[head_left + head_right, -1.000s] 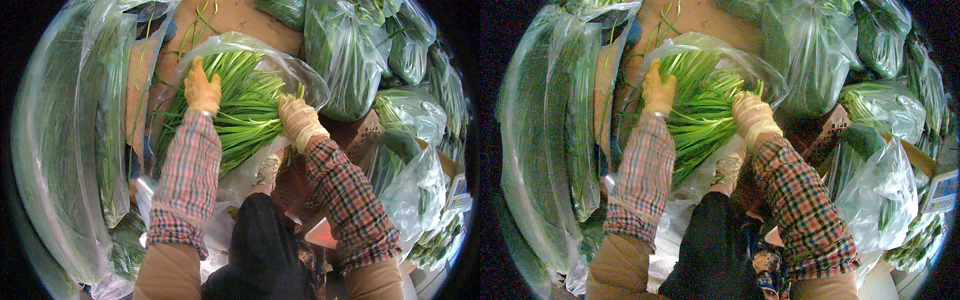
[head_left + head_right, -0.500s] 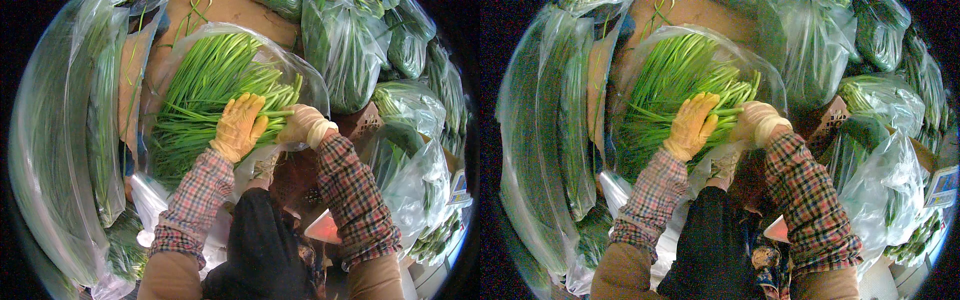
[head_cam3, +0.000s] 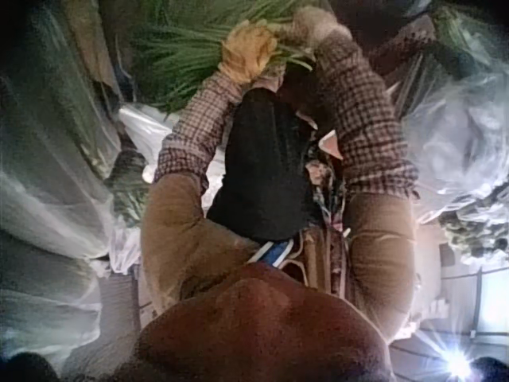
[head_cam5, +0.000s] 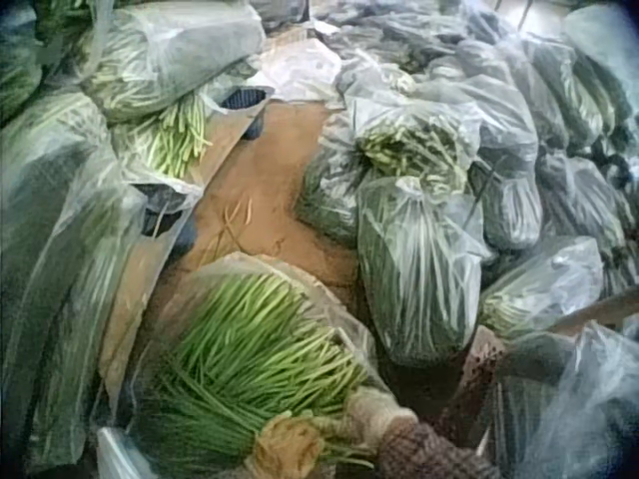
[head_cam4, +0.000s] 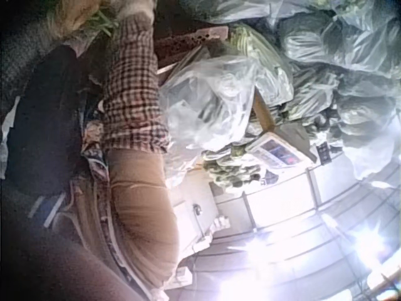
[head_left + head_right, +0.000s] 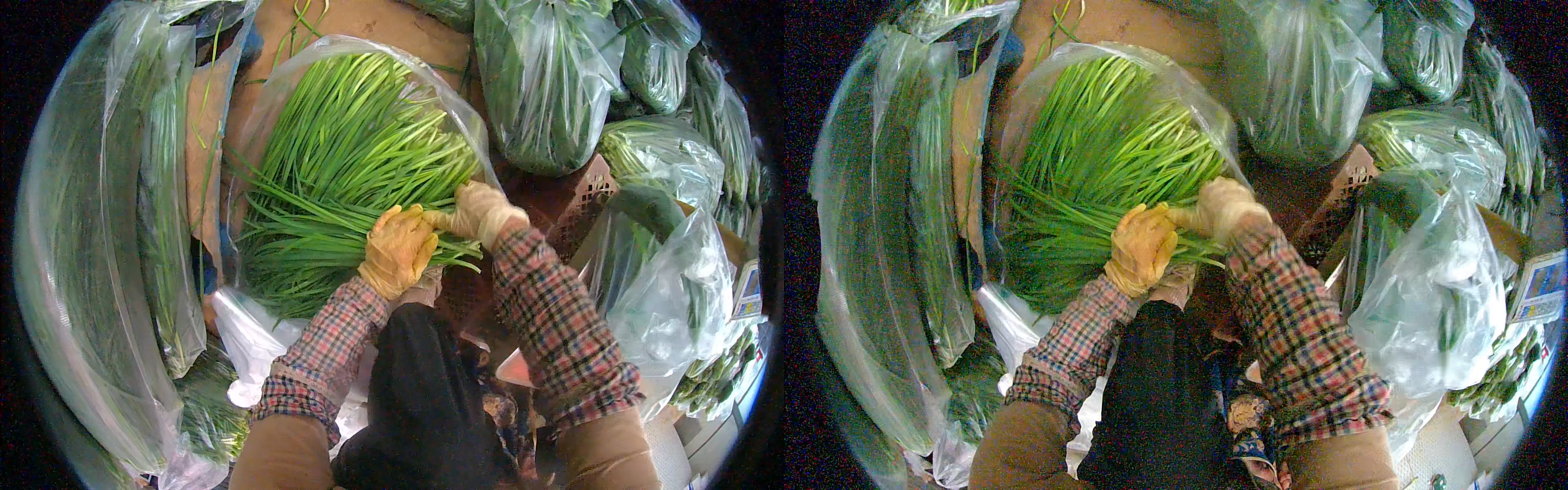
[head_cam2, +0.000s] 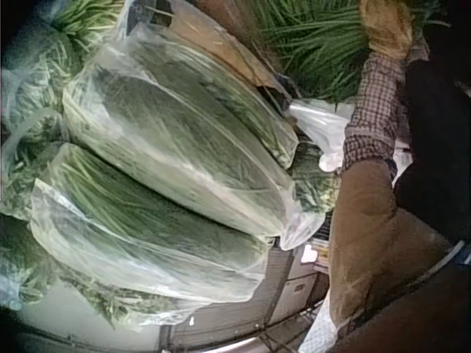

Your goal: The person sorts and packs green onions into plastic bags, weighs the filled bags on an electronic scale, and places the packed bundles into a crate.

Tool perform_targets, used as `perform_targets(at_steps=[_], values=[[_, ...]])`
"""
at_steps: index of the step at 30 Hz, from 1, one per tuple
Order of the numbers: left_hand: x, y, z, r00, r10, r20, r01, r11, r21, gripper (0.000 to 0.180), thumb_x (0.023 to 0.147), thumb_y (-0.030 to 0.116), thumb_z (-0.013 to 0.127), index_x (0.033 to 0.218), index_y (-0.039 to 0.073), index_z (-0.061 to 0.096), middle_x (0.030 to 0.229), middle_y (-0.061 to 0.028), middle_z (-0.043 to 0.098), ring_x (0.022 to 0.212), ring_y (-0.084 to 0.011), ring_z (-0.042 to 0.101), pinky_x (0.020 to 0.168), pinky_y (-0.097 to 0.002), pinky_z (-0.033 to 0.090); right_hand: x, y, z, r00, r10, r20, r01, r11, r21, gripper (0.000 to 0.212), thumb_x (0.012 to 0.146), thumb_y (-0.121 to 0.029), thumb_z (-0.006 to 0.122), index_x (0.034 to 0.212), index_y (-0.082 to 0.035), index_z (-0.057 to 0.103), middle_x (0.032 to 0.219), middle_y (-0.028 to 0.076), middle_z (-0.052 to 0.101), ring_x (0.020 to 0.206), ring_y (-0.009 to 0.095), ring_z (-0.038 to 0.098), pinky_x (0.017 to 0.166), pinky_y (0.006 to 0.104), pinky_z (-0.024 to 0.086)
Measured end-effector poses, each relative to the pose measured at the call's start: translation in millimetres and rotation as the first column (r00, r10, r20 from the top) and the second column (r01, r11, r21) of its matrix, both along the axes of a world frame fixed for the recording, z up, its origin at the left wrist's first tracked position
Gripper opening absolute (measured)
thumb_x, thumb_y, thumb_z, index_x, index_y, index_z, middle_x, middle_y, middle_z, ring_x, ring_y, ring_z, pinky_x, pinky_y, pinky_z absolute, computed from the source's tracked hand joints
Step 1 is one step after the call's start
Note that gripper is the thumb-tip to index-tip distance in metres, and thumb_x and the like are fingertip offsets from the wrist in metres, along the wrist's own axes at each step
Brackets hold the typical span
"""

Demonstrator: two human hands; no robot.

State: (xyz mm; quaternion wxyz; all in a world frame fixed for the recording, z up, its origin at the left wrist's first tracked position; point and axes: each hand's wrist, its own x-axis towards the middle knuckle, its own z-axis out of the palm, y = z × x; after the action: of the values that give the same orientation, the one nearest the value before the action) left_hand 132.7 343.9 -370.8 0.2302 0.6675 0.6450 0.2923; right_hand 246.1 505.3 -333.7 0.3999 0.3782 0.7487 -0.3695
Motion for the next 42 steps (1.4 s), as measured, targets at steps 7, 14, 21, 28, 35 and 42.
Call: perform_targets(at_steps=[7,14,21,28,35,42], values=[[5.4,-20.9,4.0,0.955,0.176,0.239,-0.192,0.98,0.044,0.029,0.091,0.015,0.047,0.117,0.002,0.055,0.117,-0.0147,0.059,0.112,-0.0311,0.055,0.102,-0.0455,0.036,25.7,-31.7,-2.7,0.998,0.005,-0.061,-0.019,0.972,-0.233,0.11,0.056,-0.086,0.056,0.115,0.007,0.054,0.098,0.026,0.064,0.095,0.038,0.062,0.082,0.041,0.048],[5.7,-13.7,13.7,0.922,0.25,0.297,-0.279,0.959,0.057,0.031,0.091,0.008,0.048,0.121,0.001,0.052,0.117,-0.0163,0.059,0.109,-0.0348,0.055,0.097,-0.0441,0.04,23.4,-65.8,-20.0,0.99,0.064,-0.129,-0.056,0.996,0.062,0.081,0.05,-0.056,0.081,0.101,0.002,0.057,0.099,0.021,0.064,0.095,0.034,0.063,0.087,0.0402,0.047],[4.7,-82.0,70.4,0.549,0.453,0.702,-0.042,0.854,-0.518,0.026,0.094,0.014,0.05,0.114,-0.001,0.058,0.109,-0.0142,0.063,0.097,-0.0215,0.059,0.089,-0.0324,0.044,14.5,-41.3,6.3,0.981,0.039,-0.188,-0.024,0.996,0.082,0.053,0.056,-0.038,0.078,0.088,0.001,0.06,0.077,0.02,0.065,0.077,0.036,0.065,0.07,0.0412,0.052],[15.6,-67.6,43.9,0.276,0.805,0.525,-0.084,0.564,-0.821,0.032,0.094,0.02,0.051,0.116,-0.001,0.055,0.111,-0.0139,0.06,0.098,-0.0202,0.057,0.09,-0.0324,0.045,-19.6,-45.1,134.1,0.894,0.172,-0.413,-0.112,0.98,0.167,0.05,0.063,-0.038,0.074,0.09,0.001,0.057,0.071,0.021,0.062,0.073,0.038,0.064,0.064,0.0422,0.051],[57.6,-40.8,77.8,0.08,0.724,0.686,-0.499,0.624,-0.601,0.044,0.09,0.027,0.055,0.124,0.0,0.046,0.12,-0.0151,0.052,0.107,-0.0235,0.051,0.094,-0.0347,0.041,8.5,-83.9,201.1,0.884,0.366,-0.292,-0.191,0.852,0.488,0.055,0.062,-0.028,0.074,0.108,-0.003,0.054,0.105,0.017,0.061,0.097,0.033,0.06,0.071,0.0407,0.053],[95.1,-48.9,152.5,0.339,0.578,0.742,-0.635,0.723,-0.273,0.06,0.086,0.033,0.06,0.131,0.001,0.037,0.13,-0.0162,0.043,0.116,-0.0268,0.044,0.098,-0.0371,0.037,51.6,-126.2,269.1,0.676,0.531,-0.512,0.144,0.586,0.798,0.066,0.073,-0.01,0.057,0.136,-0.005,0.039,0.118,0.013,0.057,0.083,0.025,0.062,0.068,0.0338,0.05]])
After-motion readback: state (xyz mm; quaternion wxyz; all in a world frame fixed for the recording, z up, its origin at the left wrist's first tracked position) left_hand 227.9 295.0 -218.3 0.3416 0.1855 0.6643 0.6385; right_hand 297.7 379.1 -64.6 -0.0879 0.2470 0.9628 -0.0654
